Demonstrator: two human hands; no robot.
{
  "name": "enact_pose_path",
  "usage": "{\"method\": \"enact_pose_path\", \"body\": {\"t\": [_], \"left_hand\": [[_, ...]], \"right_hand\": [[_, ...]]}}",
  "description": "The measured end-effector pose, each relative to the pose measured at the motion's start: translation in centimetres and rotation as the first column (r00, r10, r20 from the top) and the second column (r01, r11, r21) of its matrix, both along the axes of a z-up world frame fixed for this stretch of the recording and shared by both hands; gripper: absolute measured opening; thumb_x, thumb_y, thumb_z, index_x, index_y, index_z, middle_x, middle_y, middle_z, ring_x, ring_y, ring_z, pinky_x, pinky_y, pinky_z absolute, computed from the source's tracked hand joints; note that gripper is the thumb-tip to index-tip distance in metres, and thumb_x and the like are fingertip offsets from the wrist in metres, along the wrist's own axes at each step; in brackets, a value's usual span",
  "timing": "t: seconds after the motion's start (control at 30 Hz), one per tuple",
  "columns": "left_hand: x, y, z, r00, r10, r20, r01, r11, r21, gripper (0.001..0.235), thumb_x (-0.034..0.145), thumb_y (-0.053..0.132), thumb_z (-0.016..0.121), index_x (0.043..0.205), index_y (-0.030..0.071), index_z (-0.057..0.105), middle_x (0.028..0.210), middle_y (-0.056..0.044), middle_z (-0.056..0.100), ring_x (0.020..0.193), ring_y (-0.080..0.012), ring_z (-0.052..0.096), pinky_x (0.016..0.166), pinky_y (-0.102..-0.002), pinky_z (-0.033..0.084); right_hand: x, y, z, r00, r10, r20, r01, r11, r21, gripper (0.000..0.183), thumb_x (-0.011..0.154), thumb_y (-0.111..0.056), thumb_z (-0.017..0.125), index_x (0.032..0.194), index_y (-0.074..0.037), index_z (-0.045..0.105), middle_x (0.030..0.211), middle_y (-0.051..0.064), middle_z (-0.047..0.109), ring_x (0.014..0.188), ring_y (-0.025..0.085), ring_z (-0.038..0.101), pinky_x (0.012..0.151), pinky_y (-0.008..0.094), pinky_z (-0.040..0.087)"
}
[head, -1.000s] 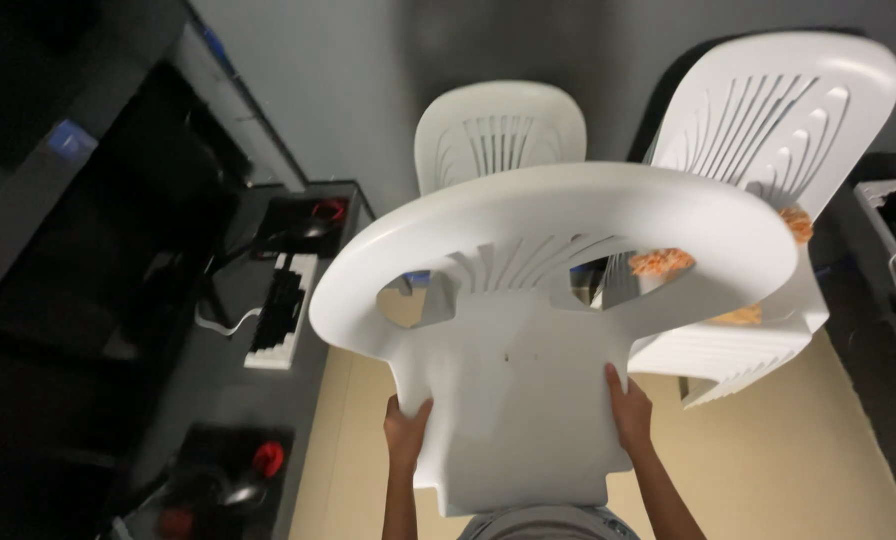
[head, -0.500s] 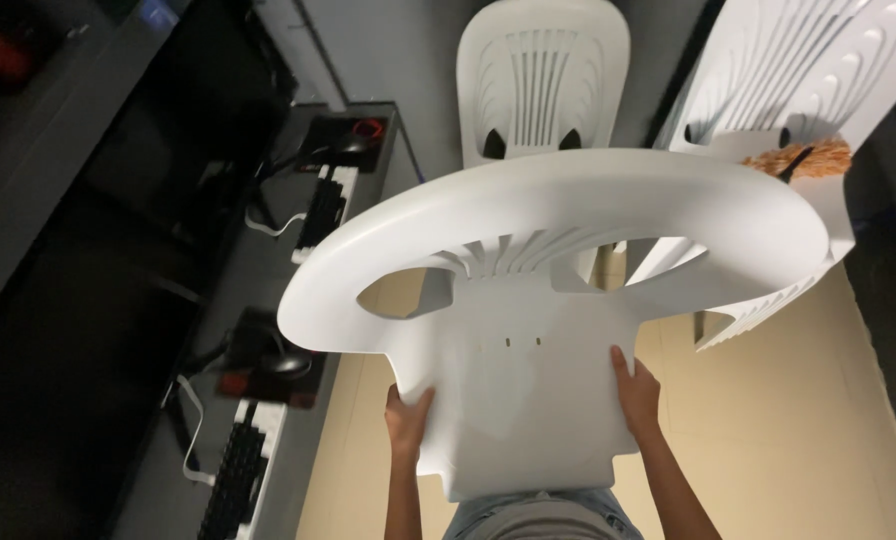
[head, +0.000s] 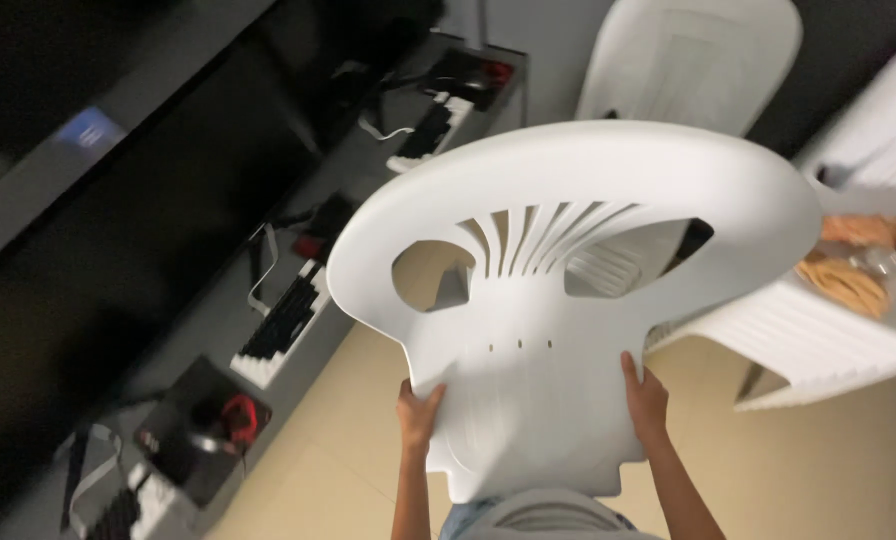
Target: The person organizes computer peripherals, including mousepads, keyboards, and headphones, at multiple desk stations. They then pick up a cloth and a spray bottle to wipe down a white plastic chair before moving it to a new location.
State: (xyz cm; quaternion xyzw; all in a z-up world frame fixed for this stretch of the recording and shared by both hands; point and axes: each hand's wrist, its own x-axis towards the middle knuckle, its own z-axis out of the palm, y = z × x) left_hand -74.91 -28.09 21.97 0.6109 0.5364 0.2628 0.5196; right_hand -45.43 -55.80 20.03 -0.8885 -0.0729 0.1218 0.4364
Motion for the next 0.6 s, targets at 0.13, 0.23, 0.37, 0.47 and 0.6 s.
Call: {"method": "enact_pose_path", "body": {"t": [0.13,0.23,0.37,0.47,0.6], "left_hand": [[-4.0,-5.5,-0.5,0.988,0.121,-0.095,-0.122,0.993,-0.003,0.057,0.074,0.026,0.086,0.117,-0.005,0.065,0.102,-0.02,0.077,0.09,-0.0277,0.075,0.08,-0.039,0.058],[-7.5,-9.9,-1.6,0.971,0.234,-0.044,-0.233,0.972,0.042,0.057,0.073,0.027,0.086,0.115,-0.006,0.066,0.101,-0.02,0.077,0.09,-0.0284,0.075,0.08,-0.039,0.058],[-11.9,-15.7,-1.9,0.926,0.377,-0.031,-0.377,0.926,-0.001,0.055,0.075,0.028,0.085,0.115,-0.005,0.065,0.1,-0.019,0.077,0.089,-0.0269,0.075,0.08,-0.038,0.058],[-15.3,-19.4,-1.9,0.867,0.498,-0.027,-0.499,0.866,-0.034,0.053,0.075,0.027,0.085,0.113,-0.005,0.066,0.099,-0.018,0.078,0.087,-0.0255,0.074,0.079,-0.037,0.058],[-20.0,-23.7,-1.4,0.755,0.655,-0.026,-0.655,0.752,-0.073,0.049,0.076,0.025,0.083,0.112,-0.004,0.066,0.093,-0.017,0.078,0.082,-0.0234,0.073,0.074,-0.037,0.059]], "right_hand": [[-0.3,-1.5,-0.7,0.99,0.135,-0.044,-0.139,0.986,-0.09,0.081,0.099,-0.071,0.047,0.118,0.003,0.073,0.106,0.03,0.073,0.107,0.045,0.067,0.096,0.048,0.051],[-1.7,-2.1,-0.3,0.964,0.258,0.059,-0.259,0.966,0.005,0.08,0.096,-0.07,0.048,0.12,0.004,0.069,0.108,0.029,0.071,0.104,0.047,0.065,0.09,0.049,0.05],[-3.1,-1.8,-2.2,0.924,0.38,-0.034,-0.381,0.925,-0.01,0.08,0.095,-0.069,0.05,0.119,0.005,0.069,0.1,0.028,0.073,0.099,0.041,0.069,0.089,0.046,0.051],[-5.3,-0.5,-2.0,0.869,0.466,-0.169,-0.487,0.865,-0.121,0.084,0.097,-0.072,0.048,0.122,0.005,0.071,0.101,0.03,0.075,0.101,0.041,0.071,0.091,0.046,0.052],[-8.6,2.1,-5.9,0.738,0.673,-0.042,-0.657,0.732,0.182,0.093,0.096,-0.076,0.052,0.132,0.009,0.057,0.125,0.028,0.064,0.116,0.04,0.062,0.094,0.044,0.048]]}}
